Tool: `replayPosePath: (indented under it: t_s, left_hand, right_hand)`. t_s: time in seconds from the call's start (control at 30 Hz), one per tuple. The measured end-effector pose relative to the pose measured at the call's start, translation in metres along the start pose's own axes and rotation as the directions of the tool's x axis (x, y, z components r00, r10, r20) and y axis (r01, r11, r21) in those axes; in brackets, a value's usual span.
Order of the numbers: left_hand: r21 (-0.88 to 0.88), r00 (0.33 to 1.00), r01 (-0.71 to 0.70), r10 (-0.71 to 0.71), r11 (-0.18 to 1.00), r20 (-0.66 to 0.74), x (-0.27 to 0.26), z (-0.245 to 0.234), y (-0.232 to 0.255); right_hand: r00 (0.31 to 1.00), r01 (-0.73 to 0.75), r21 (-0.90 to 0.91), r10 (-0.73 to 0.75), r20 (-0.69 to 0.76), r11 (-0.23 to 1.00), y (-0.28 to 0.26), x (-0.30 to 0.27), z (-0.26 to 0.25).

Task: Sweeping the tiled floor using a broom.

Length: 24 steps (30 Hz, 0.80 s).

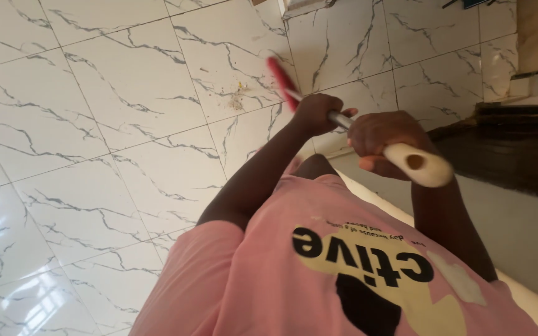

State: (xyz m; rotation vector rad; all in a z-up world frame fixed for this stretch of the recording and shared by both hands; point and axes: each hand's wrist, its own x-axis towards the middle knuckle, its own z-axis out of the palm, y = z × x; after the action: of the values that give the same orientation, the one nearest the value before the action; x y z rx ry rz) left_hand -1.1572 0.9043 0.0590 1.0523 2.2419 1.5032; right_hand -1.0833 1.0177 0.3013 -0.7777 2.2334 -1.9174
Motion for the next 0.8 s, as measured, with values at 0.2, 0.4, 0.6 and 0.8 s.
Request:
replayPosePath:
  t_s: [0.2, 0.4, 0.6, 0.8]
  left_hand:
    - [0.215, 0.999, 0.043, -0.048, 0.976, 0.019, 0.004, -0.032, -0.009]
    - [0.266, 0.994, 0.102, -0.108, 0.959, 0.007, 0.043, -0.002, 0.009]
    - [0.239, 0.991, 0.018, -0.049, 0.971, 0.125, 0.139, 0.067, 0.065]
    - [0.050, 0.998, 0.024, -0.027, 0.998, 0.055, 0.210, 0.143, 0.027]
  right_hand:
    - [0.998, 0.054, 0.178, -0.048, -0.039, 0.983, 0.021, 0.004, -0.029]
    - [0.994, -0.039, 0.290, 0.067, -0.088, 0.956, 0.007, -0.014, -0.090]
    - [0.990, 0.125, 0.139, -0.132, 0.040, 0.982, -0.015, -0.051, -0.213]
    - [0.993, 0.102, 0.127, -0.094, -0.066, 0.987, 0.048, -0.054, -0.259]
